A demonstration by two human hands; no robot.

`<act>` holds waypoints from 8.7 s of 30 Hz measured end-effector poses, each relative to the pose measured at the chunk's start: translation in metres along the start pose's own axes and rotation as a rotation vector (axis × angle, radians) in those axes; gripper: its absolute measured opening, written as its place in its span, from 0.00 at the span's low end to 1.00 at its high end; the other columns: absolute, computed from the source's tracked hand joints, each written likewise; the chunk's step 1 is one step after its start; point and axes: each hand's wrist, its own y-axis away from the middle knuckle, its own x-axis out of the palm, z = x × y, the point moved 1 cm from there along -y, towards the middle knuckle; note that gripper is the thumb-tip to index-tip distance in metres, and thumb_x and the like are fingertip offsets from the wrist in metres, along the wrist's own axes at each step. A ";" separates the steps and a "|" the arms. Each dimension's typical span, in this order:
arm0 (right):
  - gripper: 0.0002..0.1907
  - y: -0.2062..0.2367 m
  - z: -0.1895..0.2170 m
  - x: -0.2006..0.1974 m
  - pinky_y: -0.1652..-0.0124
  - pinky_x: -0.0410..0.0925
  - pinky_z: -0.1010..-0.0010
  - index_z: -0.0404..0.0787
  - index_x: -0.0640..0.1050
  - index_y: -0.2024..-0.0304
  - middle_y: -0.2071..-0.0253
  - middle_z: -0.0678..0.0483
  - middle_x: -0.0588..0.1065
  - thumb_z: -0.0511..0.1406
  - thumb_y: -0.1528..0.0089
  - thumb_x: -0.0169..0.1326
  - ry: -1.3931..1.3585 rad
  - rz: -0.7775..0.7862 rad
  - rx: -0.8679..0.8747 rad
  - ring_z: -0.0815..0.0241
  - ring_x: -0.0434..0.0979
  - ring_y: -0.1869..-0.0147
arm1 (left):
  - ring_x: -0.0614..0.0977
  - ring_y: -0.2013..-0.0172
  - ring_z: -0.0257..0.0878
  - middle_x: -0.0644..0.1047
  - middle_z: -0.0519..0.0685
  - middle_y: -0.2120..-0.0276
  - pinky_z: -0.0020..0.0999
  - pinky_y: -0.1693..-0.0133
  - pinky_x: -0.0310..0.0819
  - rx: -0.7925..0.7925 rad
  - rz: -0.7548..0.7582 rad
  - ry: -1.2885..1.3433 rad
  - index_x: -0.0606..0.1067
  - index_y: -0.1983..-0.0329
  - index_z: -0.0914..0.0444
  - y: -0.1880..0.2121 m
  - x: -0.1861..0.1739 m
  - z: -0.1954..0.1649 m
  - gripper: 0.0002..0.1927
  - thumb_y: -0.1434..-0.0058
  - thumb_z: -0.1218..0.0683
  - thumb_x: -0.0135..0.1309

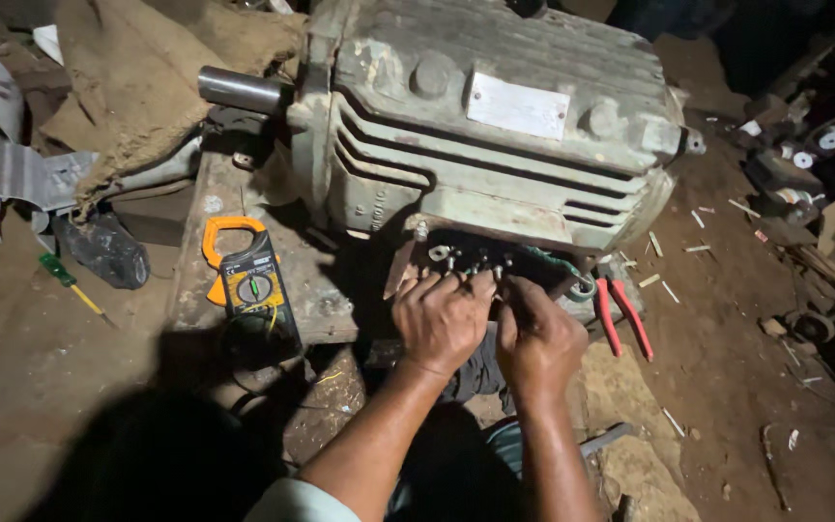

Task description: The person connects green wires to terminals inside an electric motor's junction box. They use a multimeter to test connections and then secure the wires with pliers.

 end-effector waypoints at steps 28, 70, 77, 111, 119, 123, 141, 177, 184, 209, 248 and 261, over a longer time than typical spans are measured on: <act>0.09 0.000 0.023 -0.006 0.64 0.73 0.58 0.39 0.82 0.57 0.67 0.40 0.79 0.33 0.40 0.60 0.054 0.137 0.096 0.42 0.82 0.64 | 0.81 0.70 0.51 0.78 0.49 0.74 0.50 0.59 0.73 -0.085 0.074 0.161 0.82 0.63 0.56 0.014 -0.023 0.002 0.10 0.35 0.47 0.55; 0.10 -0.001 0.014 -0.002 0.66 0.70 0.47 0.38 0.82 0.64 0.72 0.38 0.78 0.39 0.40 0.63 0.263 0.069 0.171 0.33 0.79 0.66 | 0.82 0.67 0.63 0.80 0.61 0.72 0.58 0.65 0.75 -0.541 0.535 0.021 0.80 0.75 0.60 -0.025 -0.048 -0.015 0.21 0.41 0.39 0.59; 0.10 0.007 0.019 -0.014 0.65 0.72 0.51 0.35 0.81 0.60 0.68 0.38 0.79 0.36 0.39 0.61 0.049 0.019 0.168 0.35 0.80 0.64 | 0.83 0.66 0.61 0.82 0.57 0.68 0.56 0.64 0.76 -0.472 0.510 -0.038 0.81 0.65 0.56 -0.008 -0.094 -0.001 0.12 0.41 0.44 0.57; 0.09 0.083 0.026 -0.004 0.73 0.71 0.68 0.37 0.83 0.62 0.75 0.47 0.81 0.35 0.42 0.60 -0.402 0.203 0.492 0.58 0.80 0.77 | 0.85 0.64 0.60 0.82 0.62 0.65 0.57 0.61 0.78 -0.303 0.615 -0.236 0.78 0.56 0.62 -0.007 -0.057 -0.006 0.13 0.43 0.54 0.55; 0.19 0.041 0.045 -0.013 0.55 0.74 0.63 0.39 0.81 0.51 0.55 0.46 0.80 0.27 0.46 0.57 -0.291 -0.012 0.077 0.44 0.82 0.53 | 0.82 0.59 0.64 0.80 0.60 0.60 0.57 0.60 0.76 -0.288 0.350 -0.031 0.76 0.62 0.62 0.009 -0.060 -0.015 0.07 0.42 0.55 0.55; 0.20 0.030 0.047 -0.007 0.57 0.74 0.63 0.41 0.82 0.52 0.56 0.47 0.80 0.28 0.48 0.60 -0.209 -0.019 0.047 0.45 0.82 0.56 | 0.85 0.63 0.56 0.82 0.58 0.67 0.46 0.60 0.79 -0.577 0.371 0.282 0.79 0.60 0.63 0.016 -0.049 0.004 0.08 0.37 0.54 0.56; 0.07 0.024 0.029 0.004 0.67 0.72 0.60 0.44 0.83 0.59 0.65 0.51 0.80 0.36 0.40 0.61 -0.146 -0.017 0.164 0.46 0.81 0.64 | 0.82 0.63 0.58 0.80 0.58 0.65 0.47 0.60 0.77 -0.057 0.269 0.185 0.78 0.56 0.67 -0.005 -0.066 -0.012 0.10 0.40 0.59 0.56; 0.08 0.035 0.018 0.009 0.64 0.73 0.60 0.45 0.81 0.56 0.63 0.53 0.78 0.35 0.38 0.60 -0.105 -0.105 0.062 0.47 0.81 0.63 | 0.72 0.79 0.35 0.75 0.49 0.85 0.30 0.42 0.57 -0.540 0.267 0.584 0.74 0.85 0.69 0.029 0.008 0.027 0.22 0.33 0.59 0.58; 0.13 0.041 0.016 0.018 0.63 0.73 0.61 0.45 0.83 0.54 0.61 0.53 0.80 0.34 0.43 0.59 -0.069 -0.107 0.057 0.47 0.82 0.61 | 0.71 0.79 0.32 0.73 0.45 0.83 0.32 0.66 0.68 -1.041 0.182 0.830 0.75 0.82 0.65 0.033 0.016 0.028 0.18 0.36 0.56 0.59; 0.06 0.034 0.021 0.005 0.58 0.75 0.64 0.37 0.81 0.59 0.60 0.47 0.81 0.29 0.39 0.60 -0.316 -0.170 0.142 0.47 0.84 0.57 | 0.77 0.81 0.31 0.80 0.47 0.75 0.25 0.79 0.69 -1.061 0.242 0.793 0.80 0.61 0.70 0.023 -0.014 0.014 0.11 0.35 0.56 0.54; 0.11 0.037 0.021 0.008 0.66 0.72 0.61 0.43 0.81 0.58 0.62 0.52 0.78 0.37 0.42 0.63 -0.141 -0.118 0.017 0.48 0.80 0.63 | 0.76 0.74 0.42 0.76 0.52 0.75 0.37 0.72 0.67 -0.640 0.364 0.646 0.78 0.68 0.64 0.020 -0.019 0.008 0.09 0.35 0.53 0.59; 0.10 0.032 0.019 -0.002 0.60 0.74 0.65 0.41 0.82 0.59 0.58 0.52 0.81 0.28 0.44 0.61 -0.189 -0.072 0.000 0.50 0.83 0.58 | 0.84 0.63 0.52 0.81 0.51 0.65 0.45 0.64 0.77 0.070 0.586 0.166 0.82 0.53 0.58 -0.015 -0.080 -0.005 0.11 0.38 0.54 0.57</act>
